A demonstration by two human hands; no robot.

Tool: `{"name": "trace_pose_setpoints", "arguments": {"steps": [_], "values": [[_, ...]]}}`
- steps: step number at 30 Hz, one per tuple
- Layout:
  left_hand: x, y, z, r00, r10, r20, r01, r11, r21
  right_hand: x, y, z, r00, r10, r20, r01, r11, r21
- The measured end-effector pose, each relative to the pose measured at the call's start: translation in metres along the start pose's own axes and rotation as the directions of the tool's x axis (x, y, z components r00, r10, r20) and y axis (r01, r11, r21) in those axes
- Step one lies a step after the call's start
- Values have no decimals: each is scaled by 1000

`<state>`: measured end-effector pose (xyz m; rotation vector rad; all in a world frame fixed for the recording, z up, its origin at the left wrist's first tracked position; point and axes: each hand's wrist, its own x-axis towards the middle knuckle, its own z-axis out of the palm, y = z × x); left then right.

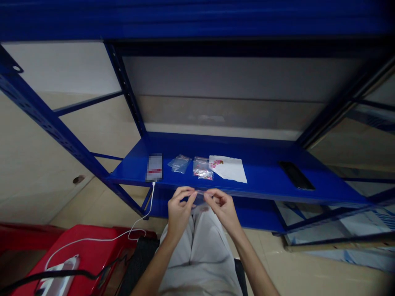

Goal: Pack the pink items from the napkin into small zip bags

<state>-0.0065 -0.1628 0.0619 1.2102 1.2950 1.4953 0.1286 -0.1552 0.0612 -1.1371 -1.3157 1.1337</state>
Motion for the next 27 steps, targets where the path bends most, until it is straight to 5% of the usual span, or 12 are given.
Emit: {"name": "trace_pose_setpoints", "arguments": {"steps": [7,15,27], "values": [[49,-15,23,961,17,275,17,993,-120,53,19,-22,990,-79,-118,70,994,-79],[87,-36,42,978,46,202,-21,992,-122,90,32,-33,998,-50,39,47,997,66],[121,-69,60,986,103,133,-82,984,-156,122,73,-19,993,-19,-116,33,993,114]]}}
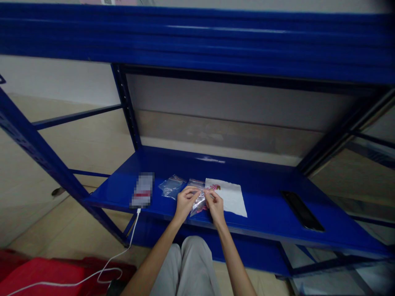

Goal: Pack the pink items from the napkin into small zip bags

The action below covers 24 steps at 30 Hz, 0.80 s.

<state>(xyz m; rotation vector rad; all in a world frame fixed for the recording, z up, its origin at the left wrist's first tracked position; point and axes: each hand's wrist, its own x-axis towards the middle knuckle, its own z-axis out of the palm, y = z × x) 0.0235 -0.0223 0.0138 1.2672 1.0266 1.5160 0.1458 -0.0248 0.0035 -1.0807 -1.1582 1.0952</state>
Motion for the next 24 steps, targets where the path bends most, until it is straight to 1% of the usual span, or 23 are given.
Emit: {"name": "trace_pose_setpoints", "arguments": {"steps": [2,6,11,17,21,24], "values": [[3,-2,0,1000,-23,-10,23,1000,-12,0,2,1,1000,-8,-13,8,1000,-11],[3,-6,-2,998,-59,7,59,998,-15,-1,5,1,1000,-24,-1,24,999,-31],[0,-6,-2,996,-91,12,91,996,6,-3,7,0,1000,17,1,-17,997,-72],[0,-8,-1,991,-134,-13,133,991,-26,-3,6,0,997,54,53,-53,998,-21],[-2,-10,-3,990,-133,40,135,989,-64,-3,2,-1,998,62,33,-61,998,-10],[-4,-9,-4,979,-189,83,194,979,-64,-4,0,-1,997,68,30,-68,998,7]]}}
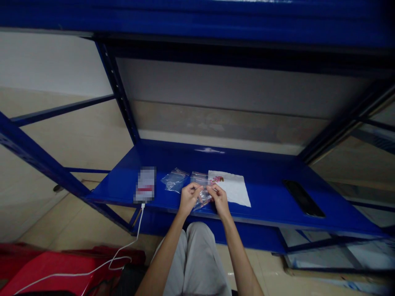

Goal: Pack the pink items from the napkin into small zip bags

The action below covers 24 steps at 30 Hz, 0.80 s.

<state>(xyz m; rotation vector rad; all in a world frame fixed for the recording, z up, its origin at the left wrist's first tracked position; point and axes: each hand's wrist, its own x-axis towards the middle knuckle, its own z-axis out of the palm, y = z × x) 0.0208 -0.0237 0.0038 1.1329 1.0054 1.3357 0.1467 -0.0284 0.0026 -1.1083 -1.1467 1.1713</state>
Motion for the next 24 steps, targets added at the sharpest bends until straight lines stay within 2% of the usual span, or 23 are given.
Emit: {"name": "trace_pose_setpoints", "arguments": {"steps": [3,5,12,18,24], "values": [[0,1,0,997,-66,-32,66,998,11,-1,0,0,1000,-6,-25,6,1000,-7],[0,1,-1,996,-66,-63,66,998,8,-1,0,0,999,-17,-45,16,999,-29],[-1,1,-2,998,23,-52,-24,1000,-4,0,-2,-1,997,-27,-74,27,1000,-13],[-4,3,3,994,100,-44,-95,988,119,-1,-5,1,988,-46,-147,43,999,-27],[-5,-1,1,991,124,-48,-114,979,168,-3,-5,1,993,-53,-101,49,998,-38]]}}
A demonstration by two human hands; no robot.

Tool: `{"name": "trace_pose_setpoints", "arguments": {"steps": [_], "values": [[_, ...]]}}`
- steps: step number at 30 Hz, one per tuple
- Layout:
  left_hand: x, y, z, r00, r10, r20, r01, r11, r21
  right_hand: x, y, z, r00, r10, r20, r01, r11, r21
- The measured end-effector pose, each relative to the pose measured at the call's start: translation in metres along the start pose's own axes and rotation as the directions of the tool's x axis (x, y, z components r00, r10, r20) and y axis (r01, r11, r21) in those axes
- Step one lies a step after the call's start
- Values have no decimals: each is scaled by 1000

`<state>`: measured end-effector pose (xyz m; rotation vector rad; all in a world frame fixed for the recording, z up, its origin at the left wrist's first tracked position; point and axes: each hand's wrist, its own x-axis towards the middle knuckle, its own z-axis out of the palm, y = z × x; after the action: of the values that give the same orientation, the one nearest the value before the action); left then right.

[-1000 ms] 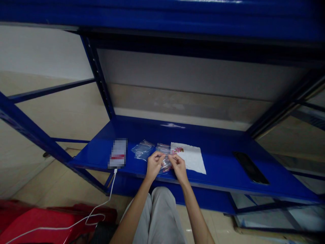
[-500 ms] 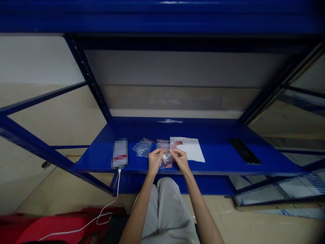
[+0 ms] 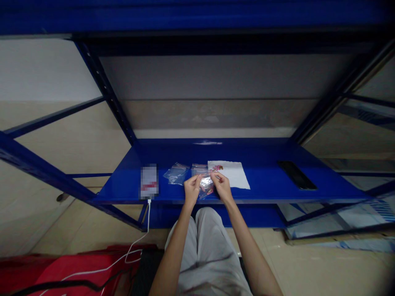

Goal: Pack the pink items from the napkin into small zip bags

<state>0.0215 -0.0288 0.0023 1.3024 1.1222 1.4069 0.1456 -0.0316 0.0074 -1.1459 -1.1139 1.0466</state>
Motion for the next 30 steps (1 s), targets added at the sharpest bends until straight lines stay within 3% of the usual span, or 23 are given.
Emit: {"name": "trace_pose_setpoints", "arguments": {"steps": [6,20,30], "values": [[1,-2,0,995,4,-103,-5,1000,-9,2,4,-1,998,-52,19,52,998,-31],[2,3,3,998,-53,-44,49,995,-92,4,12,-2,998,-21,59,20,1000,6],[4,-3,1,999,-26,-43,21,994,-108,4,11,0,997,-61,51,67,988,-136]]}}
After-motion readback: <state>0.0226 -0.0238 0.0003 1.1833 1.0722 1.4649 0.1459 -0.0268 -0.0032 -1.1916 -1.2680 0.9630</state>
